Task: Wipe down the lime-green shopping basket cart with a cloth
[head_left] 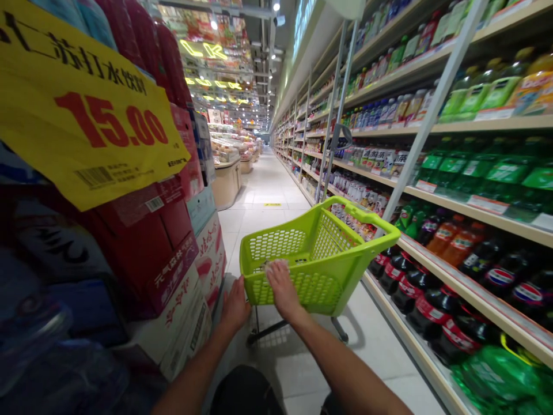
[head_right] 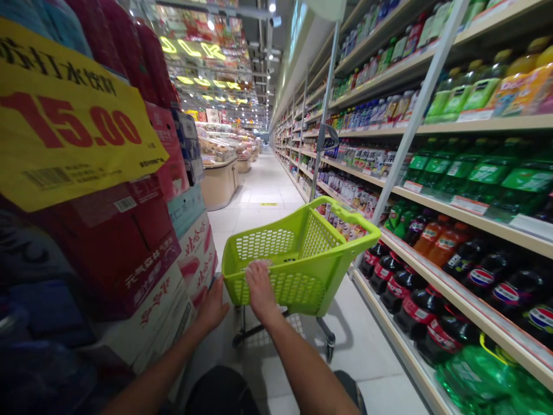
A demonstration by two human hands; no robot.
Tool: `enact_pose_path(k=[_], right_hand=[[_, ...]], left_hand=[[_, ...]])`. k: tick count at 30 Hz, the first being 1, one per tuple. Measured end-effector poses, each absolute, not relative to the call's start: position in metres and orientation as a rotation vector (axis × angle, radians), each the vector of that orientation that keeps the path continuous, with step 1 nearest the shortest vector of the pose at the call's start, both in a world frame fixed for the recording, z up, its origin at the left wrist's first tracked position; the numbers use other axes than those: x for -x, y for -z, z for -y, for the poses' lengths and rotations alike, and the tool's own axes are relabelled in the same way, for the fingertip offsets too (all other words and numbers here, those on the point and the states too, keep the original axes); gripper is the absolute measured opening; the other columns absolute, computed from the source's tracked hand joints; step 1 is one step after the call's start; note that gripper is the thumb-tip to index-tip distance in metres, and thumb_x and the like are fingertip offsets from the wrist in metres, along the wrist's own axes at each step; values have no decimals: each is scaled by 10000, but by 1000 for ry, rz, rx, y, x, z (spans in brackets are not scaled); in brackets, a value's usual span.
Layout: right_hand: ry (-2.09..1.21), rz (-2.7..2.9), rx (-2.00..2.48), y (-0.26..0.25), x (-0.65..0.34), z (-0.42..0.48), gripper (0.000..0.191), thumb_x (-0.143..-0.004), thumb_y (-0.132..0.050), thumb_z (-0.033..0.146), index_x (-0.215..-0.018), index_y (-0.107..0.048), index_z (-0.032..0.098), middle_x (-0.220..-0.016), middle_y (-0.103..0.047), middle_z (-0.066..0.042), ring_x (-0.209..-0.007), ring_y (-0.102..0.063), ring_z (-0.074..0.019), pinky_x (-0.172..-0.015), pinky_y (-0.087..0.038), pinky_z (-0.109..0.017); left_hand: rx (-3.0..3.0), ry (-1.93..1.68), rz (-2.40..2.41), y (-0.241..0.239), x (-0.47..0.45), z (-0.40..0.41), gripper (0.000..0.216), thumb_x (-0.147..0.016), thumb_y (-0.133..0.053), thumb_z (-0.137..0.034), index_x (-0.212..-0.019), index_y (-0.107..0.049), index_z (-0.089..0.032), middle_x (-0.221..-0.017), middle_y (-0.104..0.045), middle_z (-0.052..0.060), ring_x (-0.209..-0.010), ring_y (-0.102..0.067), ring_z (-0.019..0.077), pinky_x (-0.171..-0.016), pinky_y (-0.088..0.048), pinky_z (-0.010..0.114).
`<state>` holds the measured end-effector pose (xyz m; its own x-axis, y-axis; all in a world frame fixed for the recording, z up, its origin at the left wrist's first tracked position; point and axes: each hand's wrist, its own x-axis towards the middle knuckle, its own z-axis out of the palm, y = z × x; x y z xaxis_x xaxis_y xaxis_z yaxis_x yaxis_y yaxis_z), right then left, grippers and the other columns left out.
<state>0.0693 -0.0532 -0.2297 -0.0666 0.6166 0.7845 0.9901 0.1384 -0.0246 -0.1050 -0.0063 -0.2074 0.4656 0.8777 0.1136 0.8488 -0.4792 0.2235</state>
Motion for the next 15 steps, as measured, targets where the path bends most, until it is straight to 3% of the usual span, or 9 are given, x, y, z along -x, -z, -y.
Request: enact_pose_path(k=[6, 15], right_hand=[[641, 2078, 1430, 229, -48, 55, 329, -872, -399, 113, -1168, -541, 145, -1314, -476, -104, -1329, -239, -205, -1044, -339, -443], [656, 1935, 1584, 280, -98, 115, 384, -857, -336, 55, -1168, -548, 131, -1181, -583, -127, -1266, -369, -185, -988, -425, -403]], left_hand=[[-2630, -341, -1504, 197, 105, 5, 678, -684, -413, -68, -1342, -249, -73, -1423, -300, 161, -1322, -259, 239, -1065, -253, 457], [-2756, -399, -1420, 196, 92, 13, 667, -689, -364, -50, -1348, -287, -118, -1440, -283, 112, -1340, -214, 240, -1079, -201, 508]])
